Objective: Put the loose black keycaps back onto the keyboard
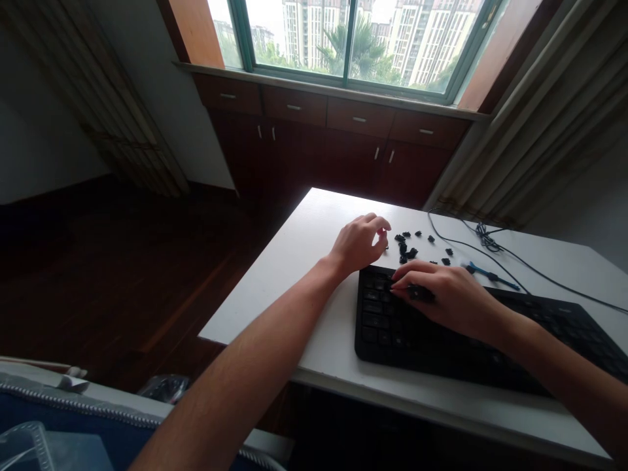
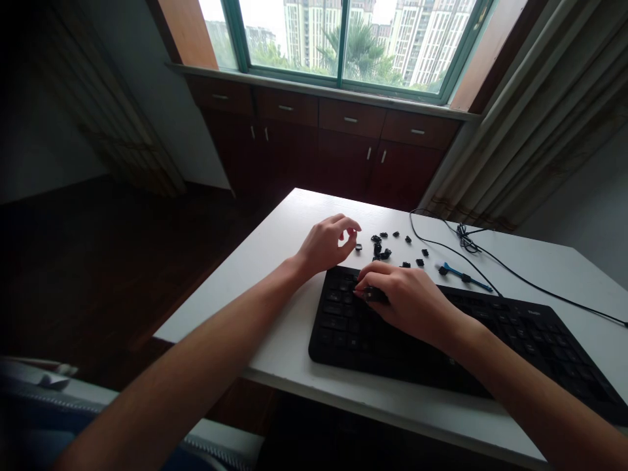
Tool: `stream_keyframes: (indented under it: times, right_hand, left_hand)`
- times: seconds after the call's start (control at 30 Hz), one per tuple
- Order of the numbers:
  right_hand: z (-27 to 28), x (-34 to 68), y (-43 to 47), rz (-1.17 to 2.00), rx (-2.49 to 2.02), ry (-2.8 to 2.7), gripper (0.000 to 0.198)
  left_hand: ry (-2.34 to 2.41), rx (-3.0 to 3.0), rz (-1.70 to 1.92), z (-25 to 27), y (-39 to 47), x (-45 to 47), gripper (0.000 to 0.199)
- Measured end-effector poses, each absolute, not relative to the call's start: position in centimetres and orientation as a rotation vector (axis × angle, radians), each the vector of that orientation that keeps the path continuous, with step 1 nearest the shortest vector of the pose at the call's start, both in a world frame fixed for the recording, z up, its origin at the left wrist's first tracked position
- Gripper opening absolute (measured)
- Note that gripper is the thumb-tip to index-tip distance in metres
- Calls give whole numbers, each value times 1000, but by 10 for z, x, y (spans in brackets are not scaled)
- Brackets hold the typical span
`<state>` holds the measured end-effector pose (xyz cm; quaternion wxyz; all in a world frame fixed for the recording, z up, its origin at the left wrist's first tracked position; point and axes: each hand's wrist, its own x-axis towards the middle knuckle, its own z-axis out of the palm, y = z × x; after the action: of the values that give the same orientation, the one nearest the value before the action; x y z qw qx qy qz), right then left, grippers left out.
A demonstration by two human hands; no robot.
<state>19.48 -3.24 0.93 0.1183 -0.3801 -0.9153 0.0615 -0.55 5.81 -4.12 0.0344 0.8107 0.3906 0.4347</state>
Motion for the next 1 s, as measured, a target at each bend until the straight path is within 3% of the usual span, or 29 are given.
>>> stream_keyframes:
  times: [0.5, 0.87, 0.93, 1.0]
  right_hand:
    - [5, 193, -36, 266, -1078, -2617, 29]
    - [12, 189, -35, 361, -1064, -2548, 7]
    - [17, 184, -34, 488, -1057, -2325, 13]
    - [22, 176, -32, 703, -1045, -1996, 31]
  left_hand:
    - [1186, 2517, 1314, -41, 57, -7, 17]
    - [1198, 2522, 1319, -42, 59, -7, 16]
    - [1206, 2513, 1331, -42, 59, -8, 16]
    - [1221, 2489, 1339, -42, 61, -9, 16]
